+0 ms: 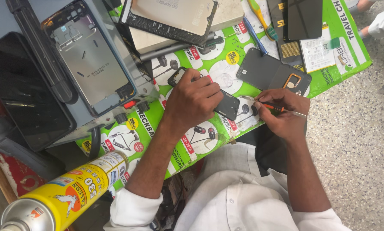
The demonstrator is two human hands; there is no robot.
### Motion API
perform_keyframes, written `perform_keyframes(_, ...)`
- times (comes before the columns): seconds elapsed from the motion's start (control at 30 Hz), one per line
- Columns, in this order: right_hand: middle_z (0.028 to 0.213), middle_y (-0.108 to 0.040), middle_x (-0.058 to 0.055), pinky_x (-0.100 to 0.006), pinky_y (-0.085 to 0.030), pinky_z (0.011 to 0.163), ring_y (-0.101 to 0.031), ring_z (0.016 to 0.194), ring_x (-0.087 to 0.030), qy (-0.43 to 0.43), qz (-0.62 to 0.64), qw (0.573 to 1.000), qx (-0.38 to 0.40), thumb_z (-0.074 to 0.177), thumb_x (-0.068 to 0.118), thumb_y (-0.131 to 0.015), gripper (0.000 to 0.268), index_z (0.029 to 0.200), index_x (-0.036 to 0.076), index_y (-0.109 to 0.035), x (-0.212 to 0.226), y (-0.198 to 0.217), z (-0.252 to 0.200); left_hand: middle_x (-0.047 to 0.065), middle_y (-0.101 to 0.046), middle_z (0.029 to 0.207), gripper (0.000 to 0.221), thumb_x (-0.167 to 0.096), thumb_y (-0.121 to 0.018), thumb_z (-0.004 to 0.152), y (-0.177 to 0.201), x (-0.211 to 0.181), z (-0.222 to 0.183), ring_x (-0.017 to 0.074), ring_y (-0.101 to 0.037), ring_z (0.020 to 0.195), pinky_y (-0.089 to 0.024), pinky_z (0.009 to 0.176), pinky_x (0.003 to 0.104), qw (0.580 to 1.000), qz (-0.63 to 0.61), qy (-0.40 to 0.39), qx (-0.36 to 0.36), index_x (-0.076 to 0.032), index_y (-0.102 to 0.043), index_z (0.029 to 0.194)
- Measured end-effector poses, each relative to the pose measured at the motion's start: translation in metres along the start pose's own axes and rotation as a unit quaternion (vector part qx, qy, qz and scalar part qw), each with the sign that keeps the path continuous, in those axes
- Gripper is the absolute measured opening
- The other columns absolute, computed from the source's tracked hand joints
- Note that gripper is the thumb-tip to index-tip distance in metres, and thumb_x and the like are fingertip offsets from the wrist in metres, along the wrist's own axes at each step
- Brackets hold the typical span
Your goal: The person disassembles a smartphone, removes the back cover, and uses a screwdriver to unscrew internal components. They handle the motherboard and battery, placing them on the workbench, and continue to manipulate the phone's internal parts.
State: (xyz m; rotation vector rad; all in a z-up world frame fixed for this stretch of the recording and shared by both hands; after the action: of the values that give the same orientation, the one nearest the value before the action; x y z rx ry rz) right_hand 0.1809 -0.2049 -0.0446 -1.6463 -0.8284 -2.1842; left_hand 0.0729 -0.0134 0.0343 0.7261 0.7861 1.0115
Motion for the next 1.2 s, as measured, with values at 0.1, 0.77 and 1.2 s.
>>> perform_keyframes(0.1, 0.103, -0.074, -0.013, -0.024, -0.059, 0.08, -0.07, 0.09, -0.01, -0.013, 0.013, 1.0, -0.001, 0.091, -0.004, -0.078, 0.015, 0.1, -0.002, -0.066, -0.004, -0.001, -0.001, 0.0, -0.061, 0.078, 0.027, -0.006, -0.084, 0.059, 0.0, 0.0, 0.0, 0.018, -0.063, 0.084, -0.046, 0.087, 0.038, 1.0, -0.005, 0.0, -0.009, -0.011, -0.062, 0.074)
perform_keyframes(0.77, 0.099, -0.075, -0.014, -0.027, -0.061, 0.083, -0.075, 0.091, -0.016, 0.06, -0.084, 0.994, 0.02, 0.087, -0.002, -0.08, 0.016, 0.096, -0.002, -0.067, 0.018, -0.008, 0.005, 0.004, -0.06, 0.075, 0.024, -0.003, -0.08, 0.059, -0.003, 0.006, -0.007, 0.0217, -0.063, 0.079, -0.05, 0.081, 0.038, 0.999, -0.031, 0.01, -0.041, -0.008, -0.06, 0.072)
perform_keyframes(1.2, 0.102, -0.076, -0.013, -0.026, -0.06, 0.081, -0.074, 0.09, -0.013, 0.045, -0.071, 0.996, 0.001, 0.093, -0.002, -0.077, 0.015, 0.098, 0.001, -0.063, 0.009, 0.0, 0.005, 0.002, -0.063, 0.098, 0.033, 0.005, -0.075, 0.064, 0.001, 0.009, -0.003, 0.0206, -0.063, 0.103, -0.046, 0.092, 0.038, 0.994, -0.057, 0.045, 0.078, -0.01, -0.065, 0.093)
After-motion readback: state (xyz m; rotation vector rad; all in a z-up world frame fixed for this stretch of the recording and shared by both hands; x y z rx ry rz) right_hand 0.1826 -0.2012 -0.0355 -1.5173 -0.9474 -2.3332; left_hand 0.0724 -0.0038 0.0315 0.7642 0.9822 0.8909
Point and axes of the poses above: each hand's wrist, its own z-axis towards the middle knuckle, its own y-axis out of the back of the hand, x = y × z, the point moved 8 cm from there along z, towards the middle knuckle
